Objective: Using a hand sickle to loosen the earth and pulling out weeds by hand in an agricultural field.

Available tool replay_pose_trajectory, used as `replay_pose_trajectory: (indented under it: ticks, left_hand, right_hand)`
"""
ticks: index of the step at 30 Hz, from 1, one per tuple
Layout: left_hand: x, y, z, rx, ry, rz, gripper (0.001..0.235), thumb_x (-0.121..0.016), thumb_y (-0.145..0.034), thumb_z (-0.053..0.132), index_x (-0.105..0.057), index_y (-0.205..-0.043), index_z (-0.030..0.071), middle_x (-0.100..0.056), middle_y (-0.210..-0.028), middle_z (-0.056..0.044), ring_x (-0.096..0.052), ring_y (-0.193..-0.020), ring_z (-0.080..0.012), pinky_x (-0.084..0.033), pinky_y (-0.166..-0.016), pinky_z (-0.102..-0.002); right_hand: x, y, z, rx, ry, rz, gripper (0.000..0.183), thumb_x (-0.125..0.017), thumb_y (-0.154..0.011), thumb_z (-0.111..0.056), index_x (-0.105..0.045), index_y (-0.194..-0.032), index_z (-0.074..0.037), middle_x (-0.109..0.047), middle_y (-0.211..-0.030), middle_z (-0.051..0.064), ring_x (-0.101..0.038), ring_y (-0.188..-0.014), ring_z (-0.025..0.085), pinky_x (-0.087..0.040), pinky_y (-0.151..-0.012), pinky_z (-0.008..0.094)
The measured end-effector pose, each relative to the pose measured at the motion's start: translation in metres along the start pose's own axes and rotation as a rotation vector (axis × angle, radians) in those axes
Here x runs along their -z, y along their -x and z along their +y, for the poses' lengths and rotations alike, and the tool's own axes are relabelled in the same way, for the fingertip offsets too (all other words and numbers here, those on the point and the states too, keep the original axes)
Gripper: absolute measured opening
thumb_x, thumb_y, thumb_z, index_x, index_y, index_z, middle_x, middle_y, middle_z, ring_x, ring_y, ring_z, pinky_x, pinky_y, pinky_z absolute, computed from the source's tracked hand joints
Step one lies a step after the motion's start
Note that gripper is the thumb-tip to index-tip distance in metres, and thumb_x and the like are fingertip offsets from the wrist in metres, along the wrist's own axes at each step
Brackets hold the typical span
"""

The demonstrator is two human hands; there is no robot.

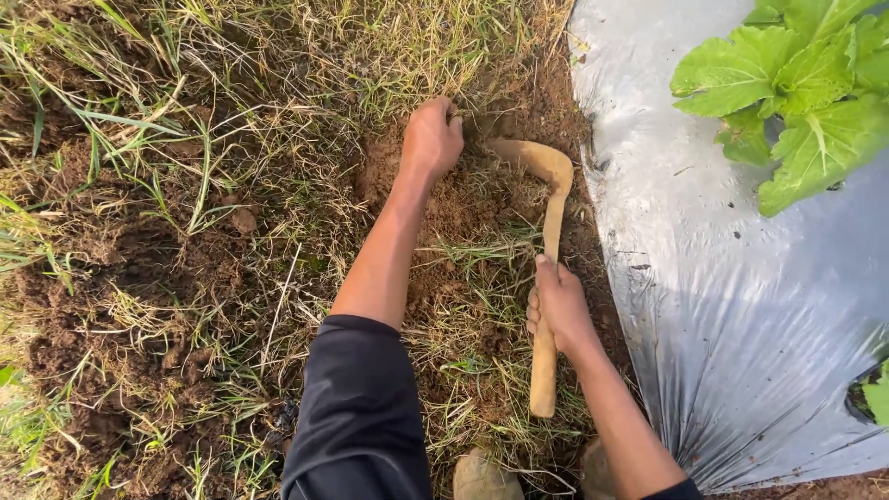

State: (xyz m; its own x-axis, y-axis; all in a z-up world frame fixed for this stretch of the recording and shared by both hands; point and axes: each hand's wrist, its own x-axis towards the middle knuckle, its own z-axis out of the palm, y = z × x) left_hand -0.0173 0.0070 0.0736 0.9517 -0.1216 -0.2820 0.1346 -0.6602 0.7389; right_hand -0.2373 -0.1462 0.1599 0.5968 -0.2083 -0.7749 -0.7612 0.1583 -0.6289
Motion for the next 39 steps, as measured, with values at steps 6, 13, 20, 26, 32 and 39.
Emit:
replay_pose_trajectory:
  ticks: [6,13,20,26,32,39]
  left_hand:
    - [0.012,0.02,0.001,0.084,0.042,-0.015,0.021,-0.056,-0.101,0.007,-0.063,-0.12,0.0,-0.066,-0.119,-0.021,-0.072,-0.106,-0.0325,-0.063,-0.09,-0.045]
    - [-0.001,0.035,-0.038,-0.209,-0.244,0.075,0.016,-0.066,-0.093,0.015,-0.068,-0.103,0.003,-0.056,-0.116,-0.013,-0.052,-0.114,-0.0345,-0.045,-0.097,-0.05]
    - [-0.009,0.115,-0.002,-0.162,-0.133,-0.172,0.013,-0.057,-0.1,0.011,-0.066,-0.109,0.008,-0.063,-0.125,-0.014,-0.055,-0.127,-0.028,-0.043,-0.109,-0.044]
    - [-0.003,0.141,0.007,-0.089,-0.018,-0.476,0.018,-0.059,-0.099,0.024,-0.067,-0.107,0.01,-0.069,-0.114,-0.015,-0.064,-0.117,-0.0342,-0.05,-0.102,-0.053]
    - [0.011,0.134,0.022,0.001,-0.137,-0.682,0.027,-0.05,-0.103,0.031,-0.07,-0.101,0.012,-0.067,-0.107,-0.013,-0.062,-0.105,-0.0307,-0.046,-0.102,-0.05]
    - [-0.015,0.118,-0.009,-0.197,-0.337,-0.243,0.013,-0.073,-0.087,0.018,-0.063,-0.084,0.01,-0.061,-0.097,-0.013,-0.066,-0.101,-0.0343,-0.054,-0.09,-0.048]
  right_hand:
    - [-0.008,-0.015,-0.006,0.047,-0.002,-0.07,0.035,-0.038,-0.112,-0.037,-0.05,-0.09,-0.012,-0.046,-0.057,-0.003,-0.048,-0.039,0.013,-0.044,-0.033,0.028]
    - [0.041,0.04,0.079,0.009,0.105,-0.094,0.039,-0.045,-0.109,-0.026,-0.053,-0.081,-0.001,-0.047,-0.047,0.01,-0.048,-0.03,0.02,-0.044,-0.028,0.034]
    - [0.058,0.028,0.039,0.222,0.067,0.081,0.041,-0.039,-0.112,-0.03,-0.052,-0.083,-0.005,-0.047,-0.048,0.005,-0.049,-0.031,0.018,-0.043,-0.031,0.03]
    - [0.041,0.01,0.024,0.253,0.001,0.111,0.032,-0.039,-0.112,-0.03,-0.051,-0.098,-0.004,-0.046,-0.055,-0.001,-0.048,-0.037,0.013,-0.045,-0.033,0.029]
    - [0.042,0.019,0.031,0.31,-0.026,0.169,0.033,-0.035,-0.113,-0.028,-0.05,-0.095,-0.005,-0.046,-0.056,0.001,-0.049,-0.039,0.013,-0.047,-0.036,0.027]
    - [0.021,0.031,0.045,0.184,0.063,0.152,0.034,-0.036,-0.113,-0.028,-0.053,-0.093,-0.005,-0.048,-0.054,0.001,-0.052,-0.038,0.017,-0.048,-0.036,0.031]
